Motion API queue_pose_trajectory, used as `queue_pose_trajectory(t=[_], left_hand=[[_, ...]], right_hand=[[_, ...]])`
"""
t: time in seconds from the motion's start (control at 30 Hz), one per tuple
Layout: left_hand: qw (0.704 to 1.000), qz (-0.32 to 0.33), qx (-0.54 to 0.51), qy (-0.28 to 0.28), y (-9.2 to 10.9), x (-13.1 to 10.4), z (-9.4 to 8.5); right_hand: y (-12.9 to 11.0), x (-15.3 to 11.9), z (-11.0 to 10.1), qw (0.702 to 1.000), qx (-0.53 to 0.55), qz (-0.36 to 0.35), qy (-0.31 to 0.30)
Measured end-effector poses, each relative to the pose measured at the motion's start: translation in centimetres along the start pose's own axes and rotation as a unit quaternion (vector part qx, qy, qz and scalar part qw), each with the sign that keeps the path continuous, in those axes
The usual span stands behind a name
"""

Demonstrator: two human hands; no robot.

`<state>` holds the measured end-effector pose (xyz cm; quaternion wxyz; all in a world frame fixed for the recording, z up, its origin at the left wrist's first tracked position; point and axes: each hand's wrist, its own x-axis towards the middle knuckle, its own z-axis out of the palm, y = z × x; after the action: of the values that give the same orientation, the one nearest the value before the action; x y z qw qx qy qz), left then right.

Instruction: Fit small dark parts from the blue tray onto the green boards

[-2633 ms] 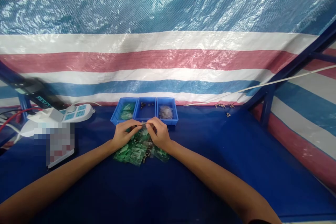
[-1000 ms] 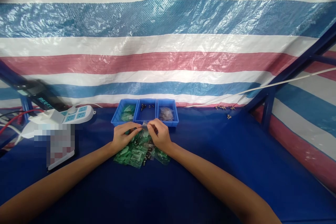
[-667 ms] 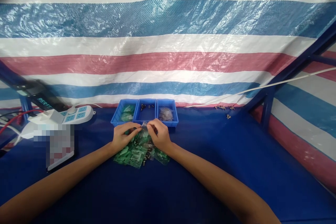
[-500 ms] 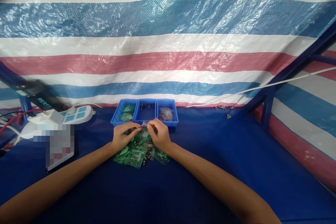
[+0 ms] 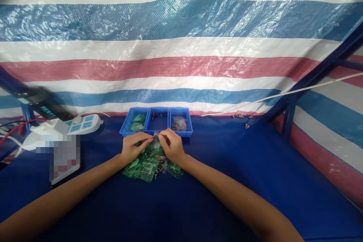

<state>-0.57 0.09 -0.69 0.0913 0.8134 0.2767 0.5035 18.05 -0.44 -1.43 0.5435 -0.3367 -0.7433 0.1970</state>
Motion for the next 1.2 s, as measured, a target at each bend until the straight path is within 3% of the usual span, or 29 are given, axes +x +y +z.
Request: queue_pose_trajectory(t=[0.87,1.2], left_hand=[[0.999,-0.024,0.022,0.030,-0.14,-0.28,0.22],[1.000,-0.017,0.015,0.005,-0.15,-0.13,0.07]], right_hand=[[0.07,-0.04,0.01,1.000,0.003,-0.006,0.007],[0.10,-0.04,0.02,1.000,0.003,-0.005,0.001]])
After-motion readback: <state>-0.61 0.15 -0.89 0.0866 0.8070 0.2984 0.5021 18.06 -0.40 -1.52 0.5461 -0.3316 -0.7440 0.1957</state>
